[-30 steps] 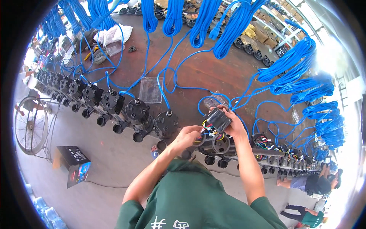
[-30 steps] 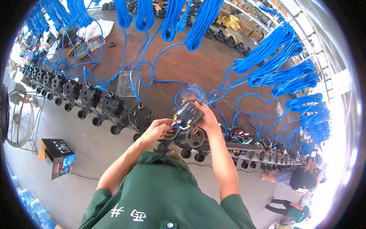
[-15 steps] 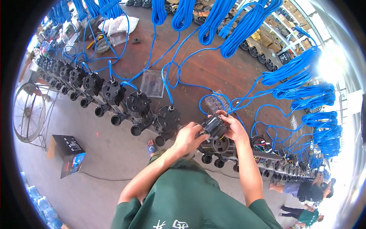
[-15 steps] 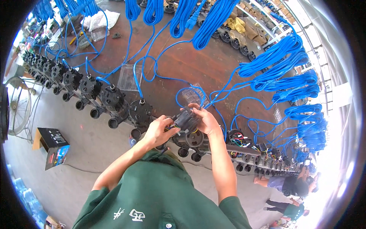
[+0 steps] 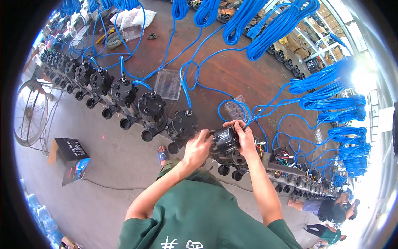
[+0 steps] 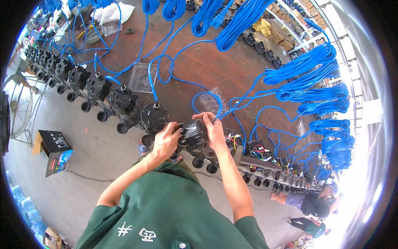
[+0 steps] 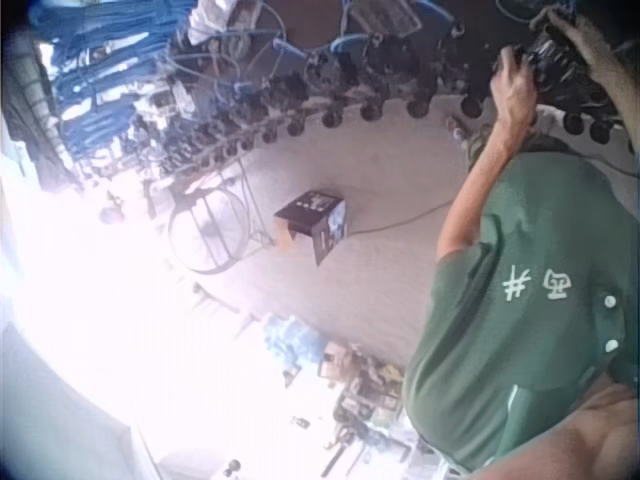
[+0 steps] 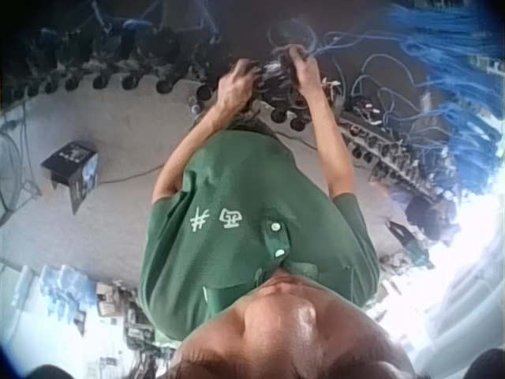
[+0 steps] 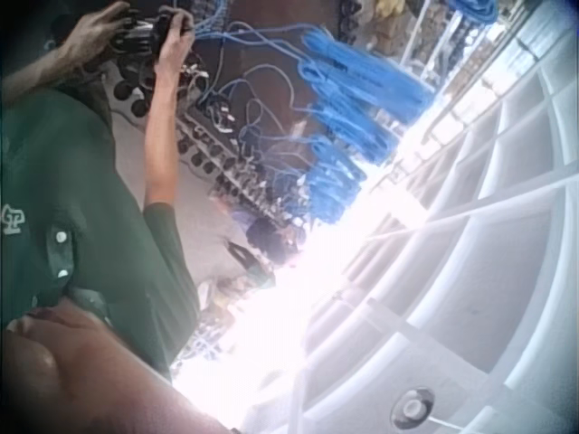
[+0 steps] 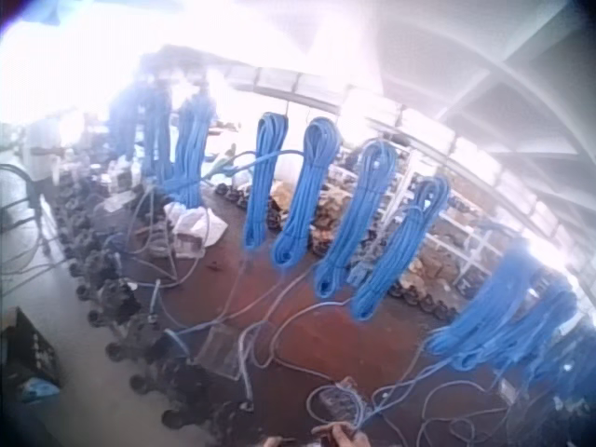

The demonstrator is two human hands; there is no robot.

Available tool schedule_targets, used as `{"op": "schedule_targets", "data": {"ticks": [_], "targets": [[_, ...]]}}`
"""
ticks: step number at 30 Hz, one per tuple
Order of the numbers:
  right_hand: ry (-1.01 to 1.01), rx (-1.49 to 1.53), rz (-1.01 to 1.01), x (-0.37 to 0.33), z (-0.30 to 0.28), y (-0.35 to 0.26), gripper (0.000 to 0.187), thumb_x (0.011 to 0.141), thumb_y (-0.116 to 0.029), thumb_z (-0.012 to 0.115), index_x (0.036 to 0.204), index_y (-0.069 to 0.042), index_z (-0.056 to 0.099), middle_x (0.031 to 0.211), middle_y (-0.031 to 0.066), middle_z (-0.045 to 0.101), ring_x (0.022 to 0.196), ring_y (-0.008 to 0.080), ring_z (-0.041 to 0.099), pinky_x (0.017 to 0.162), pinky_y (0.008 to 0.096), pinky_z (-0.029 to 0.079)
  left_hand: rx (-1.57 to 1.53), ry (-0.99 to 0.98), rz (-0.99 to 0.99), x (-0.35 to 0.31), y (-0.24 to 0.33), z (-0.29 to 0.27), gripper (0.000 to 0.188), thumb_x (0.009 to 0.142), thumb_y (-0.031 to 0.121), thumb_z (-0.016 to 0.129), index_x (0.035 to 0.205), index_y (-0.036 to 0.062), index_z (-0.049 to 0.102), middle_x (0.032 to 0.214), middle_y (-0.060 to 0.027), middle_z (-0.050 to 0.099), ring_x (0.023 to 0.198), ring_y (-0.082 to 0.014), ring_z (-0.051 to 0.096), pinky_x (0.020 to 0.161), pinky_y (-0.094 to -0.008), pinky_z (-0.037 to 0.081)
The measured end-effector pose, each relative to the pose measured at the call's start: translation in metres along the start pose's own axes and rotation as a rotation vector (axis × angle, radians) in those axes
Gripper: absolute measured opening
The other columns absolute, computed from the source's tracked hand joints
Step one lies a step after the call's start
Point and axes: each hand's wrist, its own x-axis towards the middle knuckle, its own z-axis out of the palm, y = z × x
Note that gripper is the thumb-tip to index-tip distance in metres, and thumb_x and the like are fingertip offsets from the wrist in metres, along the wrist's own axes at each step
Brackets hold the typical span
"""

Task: The person assembles a series of submersible pumps at a workbench, securing components by hand and using a small hammer to tap parts into place while handling blue power cables attached to each unit.

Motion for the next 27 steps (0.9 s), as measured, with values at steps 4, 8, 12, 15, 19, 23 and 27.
{"op": "schedule_targets", "data": {"ticks": [4, 8, 12, 15, 19, 23, 27], "targets": [[0.055, -0.198, -0.112, 0.001, 0.005, 0.01, 0.029, 0.112, -0.028, 0.058, 0.114, -0.003, 0.072, 0.108, 0.0051, 0.077, 0.088, 0.0067, 0.066, 0.081, 0.0261, 0.055, -0.09, 0.03, -0.025, -0.011, 0.01, -0.006, 0.038, 0.082, 0.0, 0.07, 0.118, -0.0092, 0.062, 0.133, -0.0239, 0.054, 0.108, -0.0435, 0.066, 0.086, -0.0487, 0.06], [0.106, -0.431, -0.174, -0.002, 0.001, 0.008, 0.03, 0.113, -0.026, 0.057, 0.113, -0.002, 0.074, 0.1, 0.0007, 0.076, 0.082, 0.0039, 0.059, 0.075, 0.0225, 0.049, -0.323, 0.13, -0.099, -0.026, 0.013, -0.019, 0.055, 0.09, 0.01, 0.077, 0.14, -0.0015, 0.059, 0.146, -0.022, 0.051, 0.115, -0.0455, 0.065, 0.093, -0.0454, 0.059], [0.112, -0.495, -0.259, -0.002, 0.028, 0.004, 0.029, 0.112, -0.025, 0.057, 0.112, -0.002, 0.075, 0.09, -0.0045, 0.069, 0.077, 0.0028, 0.053, 0.073, 0.0218, 0.047, -0.303, 0.08, -0.185, -0.036, -0.005, -0.003, 0.057, 0.087, 0.011, 0.081, 0.14, 0.0013, 0.061, 0.145, -0.0215, 0.053, 0.108, -0.0424, 0.069, 0.089, -0.0464, 0.06], [0.078, -0.584, -0.225, -0.005, 0.035, -0.003, 0.027, 0.112, -0.023, 0.057, 0.111, -0.003, 0.075, 0.088, -0.0057, 0.066, 0.077, 0.003, 0.052, 0.074, 0.0221, 0.046, -0.306, 0.121, -0.096, -0.036, -0.013, -0.003, 0.056, 0.087, 0.007, 0.079, 0.14, 0.0009, 0.061, 0.146, -0.0211, 0.053, 0.098, -0.0379, 0.071, 0.085, -0.044, 0.06], [0.083, -0.663, -0.289, -0.014, 0.042, -0.003, 0.024, 0.11, -0.018, 0.058, 0.11, -0.002, 0.075, 0.084, -0.006, 0.065, 0.075, 0.0032, 0.05, 0.069, 0.0226, 0.043, -0.594, -0.083, -0.317, -0.044, -0.004, -0.021, 0.066, 0.086, 0.005, 0.076, 0.147, -0.0015, 0.053, 0.148, -0.0221, 0.052, 0.107, -0.0381, 0.07, 0.089, -0.0461, 0.06], [0.049, -0.788, -0.28, -0.012, 0.037, -0.004, 0.019, 0.108, -0.015, 0.061, 0.111, -0.003, 0.076, 0.085, -0.0027, 0.071, 0.073, 0.0046, 0.05, 0.069, 0.0244, 0.044, -0.584, -0.11, -0.393, -0.055, -0.007, -0.014, 0.088, 0.081, 0.013, 0.082, 0.155, -0.0056, 0.037, 0.147, -0.0249, 0.051, 0.112, -0.0384, 0.068, 0.095, -0.0465, 0.058], [-0.068, -0.857, -0.222, -0.016, 0.055, -0.021, 0.018, 0.108, -0.011, 0.06, 0.11, 0.0, 0.073, 0.108, 0.0088, 0.079, 0.103, 0.0158, 0.072, 0.096, 0.0313, 0.053, -0.119, -0.3, -0.437, -0.072, -0.034, 0.017, 0.109, 0.074, 0.026, 0.089, 0.158, -0.0079, 0.028, 0.145, -0.0264, 0.049, 0.128, -0.0432, 0.054, 0.11, -0.0492, 0.046]]}}
